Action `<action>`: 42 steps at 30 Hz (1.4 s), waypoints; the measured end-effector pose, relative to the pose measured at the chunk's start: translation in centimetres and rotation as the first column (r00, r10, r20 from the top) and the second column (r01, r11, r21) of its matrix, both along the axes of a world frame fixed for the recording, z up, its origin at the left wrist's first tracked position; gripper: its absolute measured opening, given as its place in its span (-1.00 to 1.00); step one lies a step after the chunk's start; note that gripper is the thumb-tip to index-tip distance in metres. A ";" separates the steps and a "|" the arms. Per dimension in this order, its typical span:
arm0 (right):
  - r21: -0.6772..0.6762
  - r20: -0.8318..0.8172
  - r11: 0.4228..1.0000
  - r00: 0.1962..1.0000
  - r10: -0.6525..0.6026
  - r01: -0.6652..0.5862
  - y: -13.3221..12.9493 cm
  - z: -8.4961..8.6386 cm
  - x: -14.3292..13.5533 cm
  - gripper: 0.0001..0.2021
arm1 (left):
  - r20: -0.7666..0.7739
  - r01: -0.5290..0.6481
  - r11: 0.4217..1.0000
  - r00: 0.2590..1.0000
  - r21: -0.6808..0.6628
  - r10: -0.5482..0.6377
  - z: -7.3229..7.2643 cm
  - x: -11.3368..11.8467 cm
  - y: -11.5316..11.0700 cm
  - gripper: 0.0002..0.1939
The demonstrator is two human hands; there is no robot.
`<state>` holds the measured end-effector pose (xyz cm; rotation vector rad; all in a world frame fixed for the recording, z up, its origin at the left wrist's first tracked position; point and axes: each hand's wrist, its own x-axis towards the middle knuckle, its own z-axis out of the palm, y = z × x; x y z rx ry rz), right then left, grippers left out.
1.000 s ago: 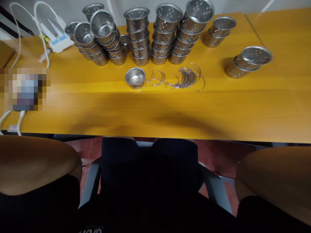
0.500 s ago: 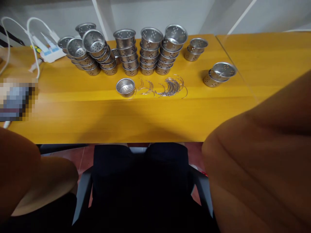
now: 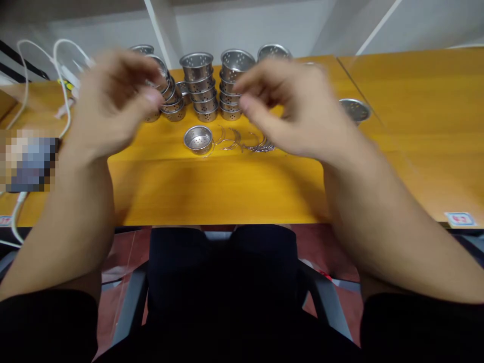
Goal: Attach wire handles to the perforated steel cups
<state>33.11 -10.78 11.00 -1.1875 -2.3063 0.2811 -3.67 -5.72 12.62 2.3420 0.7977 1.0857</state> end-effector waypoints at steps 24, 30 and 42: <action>-0.244 0.629 0.953 0.777 0.013 0.182 7.3 -4.2 -5.3 -0.92 | 0.065 0.013 0.999 0.998 -0.032 -0.011 -13.2 2.0 6.7 0.04; -0.323 0.618 0.921 0.786 0.030 0.219 6.8 -2.9 -5.0 -0.83 | 0.109 0.041 0.996 0.994 -0.084 -0.032 -14.7 2.2 7.4 0.15; -0.247 0.409 0.964 0.912 0.009 0.101 7.1 -3.7 -4.0 -0.80 | 0.090 -0.022 0.998 0.996 -0.052 0.027 -14.6 2.3 6.9 0.08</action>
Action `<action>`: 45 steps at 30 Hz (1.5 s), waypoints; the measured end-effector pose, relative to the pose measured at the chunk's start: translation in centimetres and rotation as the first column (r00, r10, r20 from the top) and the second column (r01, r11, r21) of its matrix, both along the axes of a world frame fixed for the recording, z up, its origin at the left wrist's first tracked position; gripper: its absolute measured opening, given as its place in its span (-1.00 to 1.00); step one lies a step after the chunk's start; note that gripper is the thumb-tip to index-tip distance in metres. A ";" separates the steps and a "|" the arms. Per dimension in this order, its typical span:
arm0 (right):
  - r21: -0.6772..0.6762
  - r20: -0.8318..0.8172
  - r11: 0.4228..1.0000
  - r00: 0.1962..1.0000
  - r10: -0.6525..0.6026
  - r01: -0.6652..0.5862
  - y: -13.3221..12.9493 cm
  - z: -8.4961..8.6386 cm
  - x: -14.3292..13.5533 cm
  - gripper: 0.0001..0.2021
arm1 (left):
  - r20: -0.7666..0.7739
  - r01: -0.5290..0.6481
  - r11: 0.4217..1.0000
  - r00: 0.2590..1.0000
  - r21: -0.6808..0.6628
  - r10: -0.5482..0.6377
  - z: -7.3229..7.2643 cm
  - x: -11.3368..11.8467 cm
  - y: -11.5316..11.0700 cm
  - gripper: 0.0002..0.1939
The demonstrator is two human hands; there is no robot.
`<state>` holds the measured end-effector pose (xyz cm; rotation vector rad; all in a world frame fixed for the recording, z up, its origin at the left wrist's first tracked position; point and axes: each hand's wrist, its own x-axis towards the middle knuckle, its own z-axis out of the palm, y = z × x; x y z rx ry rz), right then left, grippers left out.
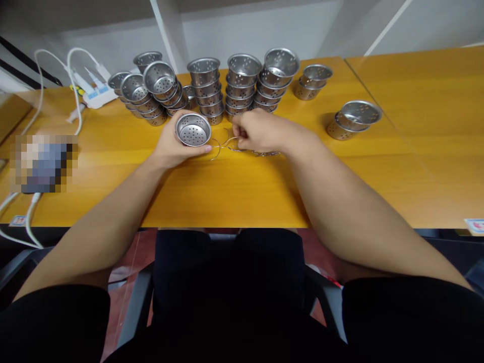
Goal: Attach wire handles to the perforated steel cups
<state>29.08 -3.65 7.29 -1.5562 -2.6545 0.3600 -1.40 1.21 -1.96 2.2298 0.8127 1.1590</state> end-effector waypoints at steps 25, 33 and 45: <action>0.195 -0.469 0.944 0.870 -0.149 0.266 -2.0 -2.1 -3.5 -0.44 | 0.201 0.107 0.964 0.978 -0.242 -0.058 -0.6 1.0 -0.8 0.15; 0.172 -0.519 0.941 0.839 -0.165 0.292 -2.0 -2.4 -3.6 -0.46 | 0.088 0.054 0.988 0.995 -0.145 -0.042 -1.2 1.0 -0.4 0.23; 0.169 -0.467 0.946 0.868 -0.171 0.278 -2.3 -2.0 -3.6 -0.34 | 0.096 0.085 0.987 0.993 -0.138 -0.072 -1.4 1.7 -0.8 0.12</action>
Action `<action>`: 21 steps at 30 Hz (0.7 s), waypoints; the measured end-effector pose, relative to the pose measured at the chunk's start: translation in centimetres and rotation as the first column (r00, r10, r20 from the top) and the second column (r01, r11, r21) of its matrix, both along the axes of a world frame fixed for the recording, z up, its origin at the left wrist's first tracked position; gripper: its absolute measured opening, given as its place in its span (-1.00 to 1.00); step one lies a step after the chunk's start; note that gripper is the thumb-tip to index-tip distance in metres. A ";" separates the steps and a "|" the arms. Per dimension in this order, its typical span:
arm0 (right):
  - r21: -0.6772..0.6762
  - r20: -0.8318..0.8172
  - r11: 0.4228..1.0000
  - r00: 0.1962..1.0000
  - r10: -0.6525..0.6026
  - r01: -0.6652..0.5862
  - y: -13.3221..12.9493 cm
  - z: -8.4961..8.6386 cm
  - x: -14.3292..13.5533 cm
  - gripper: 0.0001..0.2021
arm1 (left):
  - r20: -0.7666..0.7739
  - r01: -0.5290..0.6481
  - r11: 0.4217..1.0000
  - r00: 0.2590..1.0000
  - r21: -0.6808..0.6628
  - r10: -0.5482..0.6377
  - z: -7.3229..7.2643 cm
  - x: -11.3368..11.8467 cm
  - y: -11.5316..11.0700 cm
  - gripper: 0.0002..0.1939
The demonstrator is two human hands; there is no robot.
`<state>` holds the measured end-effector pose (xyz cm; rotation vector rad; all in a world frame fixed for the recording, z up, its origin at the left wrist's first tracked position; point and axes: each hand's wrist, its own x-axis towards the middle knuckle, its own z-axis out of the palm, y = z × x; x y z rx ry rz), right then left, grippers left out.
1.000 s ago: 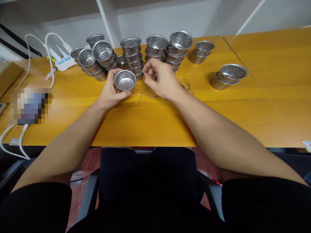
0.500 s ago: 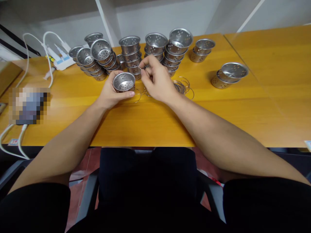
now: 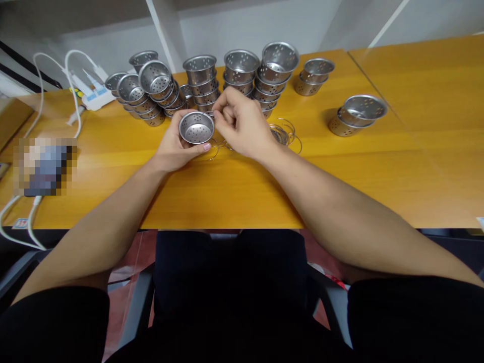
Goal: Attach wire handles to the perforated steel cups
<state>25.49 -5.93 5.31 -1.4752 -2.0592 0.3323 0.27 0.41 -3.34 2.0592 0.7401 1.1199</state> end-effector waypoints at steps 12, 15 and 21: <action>-0.027 0.057 0.999 0.998 0.021 -0.020 0.1 -0.4 -0.3 -0.35 | -0.091 0.003 0.996 0.996 0.092 0.005 -0.7 0.4 -0.2 0.12; -0.031 0.046 1.000 0.999 0.006 -0.005 0.1 -0.4 -0.4 -0.40 | -0.093 0.006 0.997 0.996 0.076 0.001 -0.4 0.7 -0.6 0.12; -0.024 0.136 0.999 0.990 0.041 -0.038 0.0 -0.3 -0.4 -0.31 | -0.046 -0.060 0.998 0.997 -0.003 0.059 0.3 1.2 -1.4 0.05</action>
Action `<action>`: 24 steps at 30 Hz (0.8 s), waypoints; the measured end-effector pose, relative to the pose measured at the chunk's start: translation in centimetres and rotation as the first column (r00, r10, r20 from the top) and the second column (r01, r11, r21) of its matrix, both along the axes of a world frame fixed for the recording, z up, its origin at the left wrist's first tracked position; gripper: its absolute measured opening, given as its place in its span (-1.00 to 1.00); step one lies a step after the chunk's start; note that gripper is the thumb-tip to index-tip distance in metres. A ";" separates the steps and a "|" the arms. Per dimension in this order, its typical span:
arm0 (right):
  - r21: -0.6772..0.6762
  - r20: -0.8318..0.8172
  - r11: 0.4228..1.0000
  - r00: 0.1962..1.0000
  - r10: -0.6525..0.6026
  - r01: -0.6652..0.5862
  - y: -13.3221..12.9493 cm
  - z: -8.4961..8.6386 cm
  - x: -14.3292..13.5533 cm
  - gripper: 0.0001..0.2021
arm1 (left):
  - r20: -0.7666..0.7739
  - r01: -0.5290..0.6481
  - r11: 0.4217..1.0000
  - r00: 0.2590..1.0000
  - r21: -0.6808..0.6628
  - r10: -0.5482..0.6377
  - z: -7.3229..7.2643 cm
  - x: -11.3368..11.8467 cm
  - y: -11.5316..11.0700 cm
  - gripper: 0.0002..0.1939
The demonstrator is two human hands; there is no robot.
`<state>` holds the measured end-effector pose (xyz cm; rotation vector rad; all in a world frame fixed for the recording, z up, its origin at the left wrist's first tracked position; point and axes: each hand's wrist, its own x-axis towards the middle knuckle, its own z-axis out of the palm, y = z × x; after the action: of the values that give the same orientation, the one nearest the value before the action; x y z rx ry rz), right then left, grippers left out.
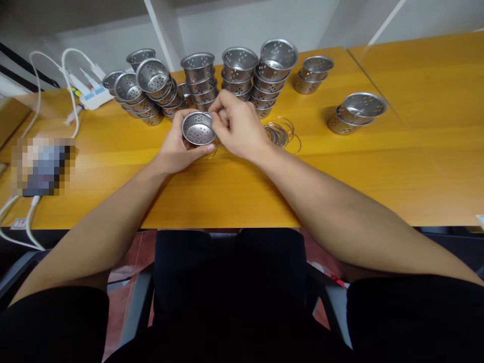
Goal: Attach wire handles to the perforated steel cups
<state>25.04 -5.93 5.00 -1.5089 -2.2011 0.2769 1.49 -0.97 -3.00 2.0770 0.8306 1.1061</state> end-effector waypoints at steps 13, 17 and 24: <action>0.251 -0.494 0.960 0.836 0.240 -0.128 2.4 -3.3 -0.1 -0.62 | 0.032 0.139 0.978 0.989 0.157 -0.146 -1.7 -0.4 1.8 0.05; 0.255 -0.542 0.956 0.798 0.264 -0.143 2.6 -3.5 -0.2 -0.60 | 0.066 0.171 0.970 0.981 0.173 -0.185 -1.9 -0.3 1.9 0.02; 0.269 -0.544 0.955 0.799 0.256 -0.123 2.4 -3.5 -0.6 -0.72 | 0.027 0.117 0.980 0.992 0.162 -0.123 -1.4 -0.1 1.5 0.18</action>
<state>24.42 -3.56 1.45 -0.9170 -1.8110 0.4681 1.43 0.49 -4.40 2.1998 0.6069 1.1742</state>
